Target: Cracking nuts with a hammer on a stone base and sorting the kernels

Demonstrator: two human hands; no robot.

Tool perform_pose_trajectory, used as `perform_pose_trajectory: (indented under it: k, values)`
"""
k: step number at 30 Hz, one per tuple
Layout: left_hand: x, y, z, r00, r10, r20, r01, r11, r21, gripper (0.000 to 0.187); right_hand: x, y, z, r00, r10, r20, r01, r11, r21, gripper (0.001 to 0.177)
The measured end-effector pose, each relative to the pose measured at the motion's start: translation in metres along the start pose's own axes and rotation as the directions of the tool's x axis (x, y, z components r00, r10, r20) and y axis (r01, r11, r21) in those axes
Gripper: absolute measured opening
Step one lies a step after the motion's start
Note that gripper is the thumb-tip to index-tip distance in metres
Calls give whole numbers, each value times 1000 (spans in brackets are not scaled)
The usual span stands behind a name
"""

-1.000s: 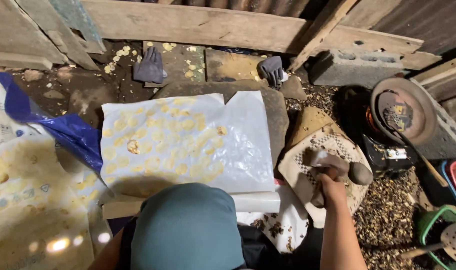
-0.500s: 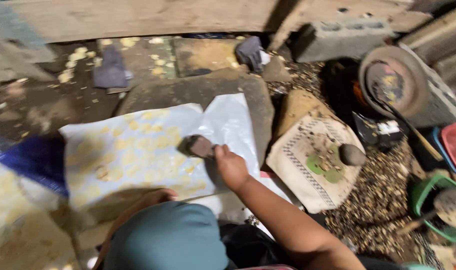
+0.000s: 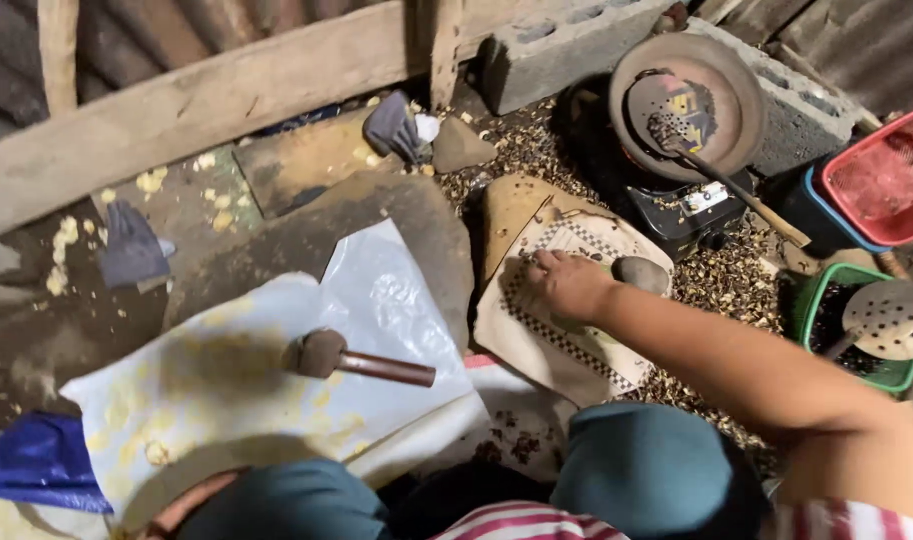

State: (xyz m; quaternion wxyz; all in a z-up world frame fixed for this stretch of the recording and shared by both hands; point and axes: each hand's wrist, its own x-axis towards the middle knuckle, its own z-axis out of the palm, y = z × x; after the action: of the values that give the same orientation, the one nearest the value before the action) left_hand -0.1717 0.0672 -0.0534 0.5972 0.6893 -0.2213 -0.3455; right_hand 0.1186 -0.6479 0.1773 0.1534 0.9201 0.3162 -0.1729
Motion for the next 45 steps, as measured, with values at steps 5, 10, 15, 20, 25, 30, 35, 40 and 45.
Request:
perform_pose_trajectory:
  k: [5, 10, 15, 20, 25, 30, 35, 40, 45]
  values:
    - [71, 52, -47, 890, -428, 159, 324, 838, 439, 54, -5, 13, 68, 970, 122, -209, -56, 953, 297, 75]
    - [123, 169, -2, 917, -107, -385, 373, 575, 729, 47, -107, 16, 94, 881, 382, -278, -312, 912, 265, 35]
    - [155, 173, 13, 868, -232, -439, 476, 639, 604, 25, -156, 139, 38, 546, 599, -585, -665, 735, 132, 14]
    - [182, 158, 2, 805, -342, -484, 592, 517, 618, 22, -165, 275, 86, 527, 832, 173, -759, 370, 535, 64]
    - [242, 211, 5, 767, -636, -90, 303, 236, 923, 46, -163, 246, 72, 609, 716, 341, -127, -337, 933, 31]
    - [372, 377, 90, 927, -365, 82, 22, 272, 962, 36, -172, 241, 87, 596, 749, 291, -80, -305, 949, 31]
    - [488, 407, 151, 888, 277, 367, -436, 251, 864, 15, -174, 241, 109, 581, 756, 303, -66, -327, 943, 30]
    - [578, 280, 179, 910, 408, 71, -179, 232, 956, 50, -184, 227, 110, 593, 780, 202, 158, -359, 920, 39]
    - [590, 258, 208, 822, 512, -251, -21, 467, 884, 62, -194, 225, 98, 561, 789, 253, 61, -344, 937, 35]
